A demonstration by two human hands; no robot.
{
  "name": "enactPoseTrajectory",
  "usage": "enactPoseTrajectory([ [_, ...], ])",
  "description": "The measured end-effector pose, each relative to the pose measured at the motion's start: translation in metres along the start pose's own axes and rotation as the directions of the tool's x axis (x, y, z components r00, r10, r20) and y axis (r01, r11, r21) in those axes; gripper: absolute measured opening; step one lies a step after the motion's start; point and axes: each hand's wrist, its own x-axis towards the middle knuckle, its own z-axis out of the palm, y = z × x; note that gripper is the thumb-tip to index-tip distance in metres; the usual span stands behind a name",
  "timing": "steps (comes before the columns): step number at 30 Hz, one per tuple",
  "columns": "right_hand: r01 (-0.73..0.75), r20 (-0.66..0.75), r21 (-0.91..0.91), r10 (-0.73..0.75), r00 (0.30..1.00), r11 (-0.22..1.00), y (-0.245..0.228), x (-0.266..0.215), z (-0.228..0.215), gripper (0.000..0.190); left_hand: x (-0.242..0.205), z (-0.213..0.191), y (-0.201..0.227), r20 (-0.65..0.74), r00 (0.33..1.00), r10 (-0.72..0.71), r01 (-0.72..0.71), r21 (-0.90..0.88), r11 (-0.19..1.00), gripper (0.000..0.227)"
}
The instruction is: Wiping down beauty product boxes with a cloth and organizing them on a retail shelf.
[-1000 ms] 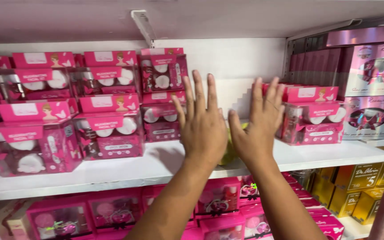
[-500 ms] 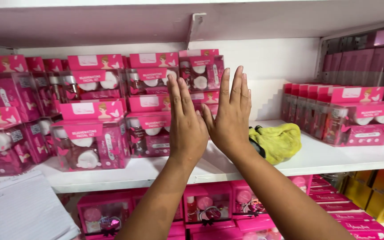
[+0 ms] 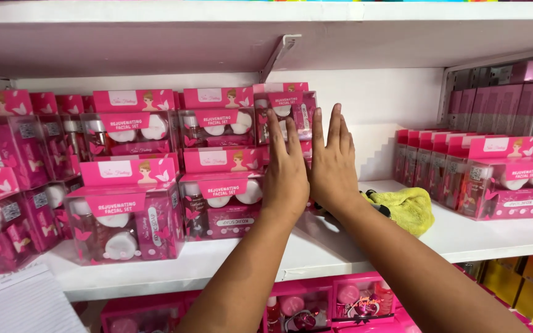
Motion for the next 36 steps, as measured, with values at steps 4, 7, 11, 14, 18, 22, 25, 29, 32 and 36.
enactPoseTrajectory([
  [4, -0.006, 0.03, 0.009, 0.006, 1.0, 1.0, 0.007, -0.006, 0.014, 0.098, -0.004, -0.01, 0.009, 0.155, 0.984, -0.09, 0.095, -0.026, 0.995, 0.079],
  [7, -0.038, 0.092, 0.078, 0.031, 0.995, 0.996, 0.004, -0.009, 0.009, 0.104, -0.011, 0.0, 0.0, 0.201, 0.968, -0.15, 0.157, -0.016, 0.988, 0.095],
  [11, -0.141, 0.258, 0.132, 0.103, 0.961, 0.981, 0.006, -0.012, 0.009, 0.108, -0.018, 0.01, -0.008, 0.301, 0.905, -0.3, 0.36, -0.167, 0.918, 0.09],
  [14, -0.216, 0.352, 0.122, 0.161, 0.922, 0.969, 0.011, -0.012, 0.011, 0.106, -0.018, 0.006, -0.004, 0.344, 0.876, -0.338, 0.408, -0.156, 0.9, 0.098],
  [18, -0.287, 0.413, 0.165, 0.199, 0.889, 0.943, 0.012, -0.015, 0.014, 0.105, -0.022, 0.006, -0.006, 0.348, 0.874, -0.34, 0.426, -0.208, 0.881, 0.1],
  [22, -0.286, 0.442, 0.19, 0.178, 0.879, 0.939, 0.015, -0.019, 0.018, 0.104, -0.023, 0.004, -0.006, 0.341, 0.879, -0.333, 0.416, -0.208, 0.885, 0.101],
  [25, -0.221, 0.429, 0.16, 0.134, 0.893, 0.962, 0.021, -0.022, 0.023, 0.094, -0.021, -0.002, -0.002, 0.376, 0.858, -0.349, 0.439, -0.185, 0.879, 0.102],
  [29, -0.178, 0.38, 0.13, 0.117, 0.918, 0.975, 0.022, -0.02, 0.021, 0.079, -0.021, 0.0, -0.004, 0.374, 0.862, -0.343, 0.429, -0.175, 0.886, 0.099],
  [32, -0.189, 0.345, 0.114, 0.139, 0.928, 0.975, 0.021, -0.018, 0.016, 0.069, -0.023, 0.005, -0.007, 0.368, 0.875, -0.314, 0.386, -0.139, 0.912, 0.097],
  [36, -0.185, 0.25, 0.102, 0.154, 0.956, 0.978, 0.023, -0.018, 0.009, 0.05, -0.028, 0.02, -0.014, 0.306, 0.917, -0.256, 0.291, -0.071, 0.954, 0.095],
])
